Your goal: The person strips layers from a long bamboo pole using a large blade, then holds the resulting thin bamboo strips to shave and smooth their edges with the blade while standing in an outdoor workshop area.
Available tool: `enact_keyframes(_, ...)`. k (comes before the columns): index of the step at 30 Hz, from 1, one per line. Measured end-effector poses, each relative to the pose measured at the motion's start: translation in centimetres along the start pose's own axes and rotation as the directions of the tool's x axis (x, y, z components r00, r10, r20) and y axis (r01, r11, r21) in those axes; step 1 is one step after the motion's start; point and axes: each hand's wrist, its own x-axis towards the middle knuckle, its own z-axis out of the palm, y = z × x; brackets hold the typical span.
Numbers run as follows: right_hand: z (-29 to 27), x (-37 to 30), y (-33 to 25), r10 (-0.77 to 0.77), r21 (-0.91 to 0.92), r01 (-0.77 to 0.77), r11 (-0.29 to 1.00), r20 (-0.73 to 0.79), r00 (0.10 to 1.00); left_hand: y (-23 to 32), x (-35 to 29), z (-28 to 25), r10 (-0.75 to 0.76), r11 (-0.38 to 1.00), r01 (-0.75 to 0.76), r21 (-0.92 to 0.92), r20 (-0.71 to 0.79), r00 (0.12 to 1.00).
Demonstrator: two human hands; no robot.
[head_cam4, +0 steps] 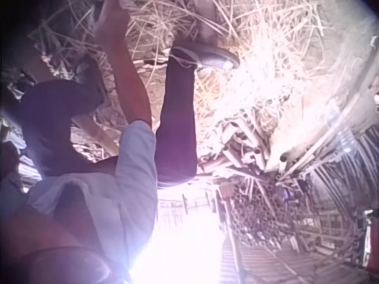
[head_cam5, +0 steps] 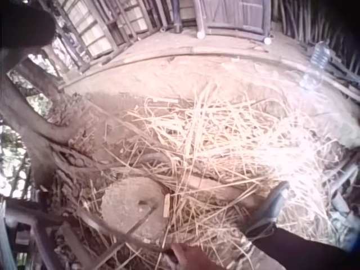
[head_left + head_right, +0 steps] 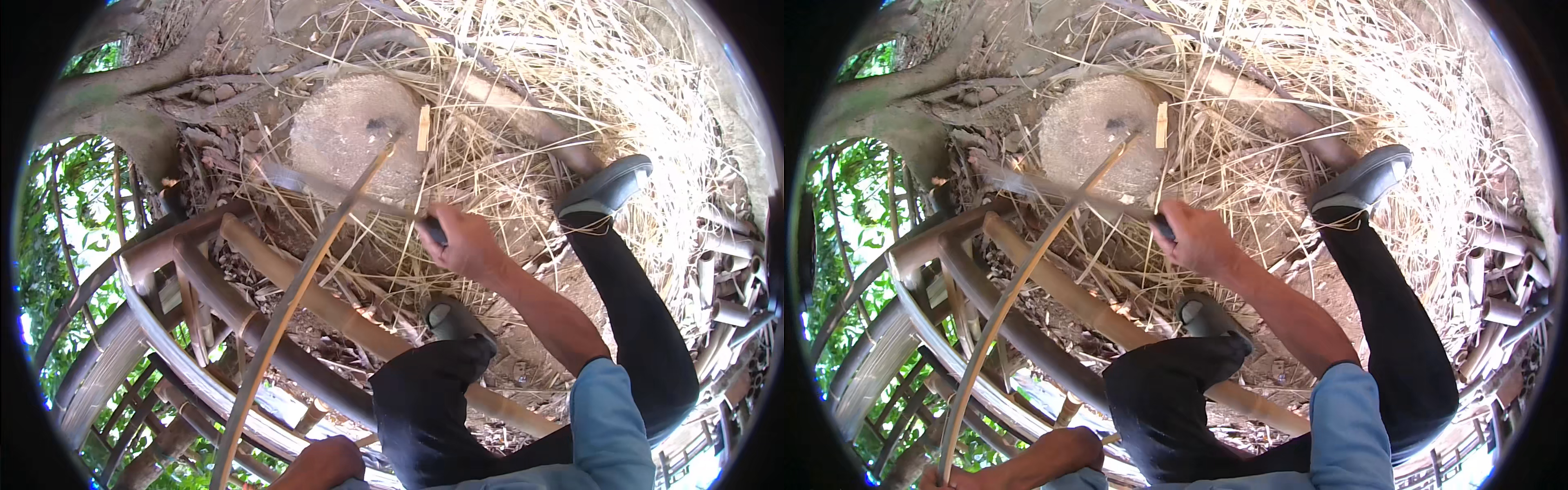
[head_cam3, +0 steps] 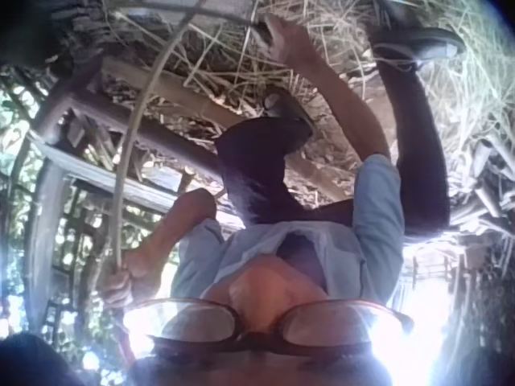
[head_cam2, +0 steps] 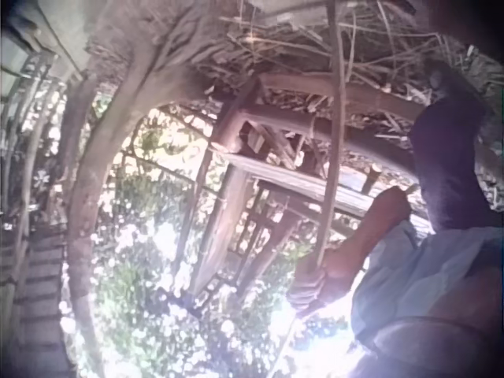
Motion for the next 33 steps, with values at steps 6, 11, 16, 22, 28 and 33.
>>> enact_keyframes(6, 0.0, 0.4, 2.1, -0.018, -0.179, -0.012, 0.984, -0.161, 0.987, -0.3, -0.2, 0.0, 0.032, 0.999, -0.032, 0.013, -0.006, 0.999)
enact_keyframes(11, -1.1, 0.0, 7.5, 0.151, -0.356, -0.204, 0.912, -0.17, 0.974, -0.7, -0.6, -0.6, -0.028, 1.0, 0.028, 0.011, 0.014, 0.999)
enact_keyframes(16, -0.8, 0.7, 7.1, 0.229, -0.176, -0.26, 0.949, -0.18, 0.957, 0.4, 0.3, -1.0, -0.007, 0.998, 0.009, 0.056, -0.045, 0.999)
enact_keyframes(22, 0.4, -1.2, 0.7, -0.002, -0.183, -0.02, 0.983, -0.118, 0.993, 0.5, 0.3, -0.8, 0.044, 0.988, -0.038, 0.15, -0.032, 0.999)
enact_keyframes(28, -0.6, -0.1, 6.1, 0.242, -0.268, -0.287, 0.92, -0.186, 0.952, -1.3, 0.4, 0.2, 0.362, 0.686, -0.11, 0.719, -0.206, 0.909)
enact_keyframes(33, -0.8, -0.4, 3.2, 0.295, 0.148, -0.293, 0.945, 0.01, 0.955, 1.6, 1.1, -2.2, 0.012, 0.977, -0.011, 0.211, -0.002, 1.0)
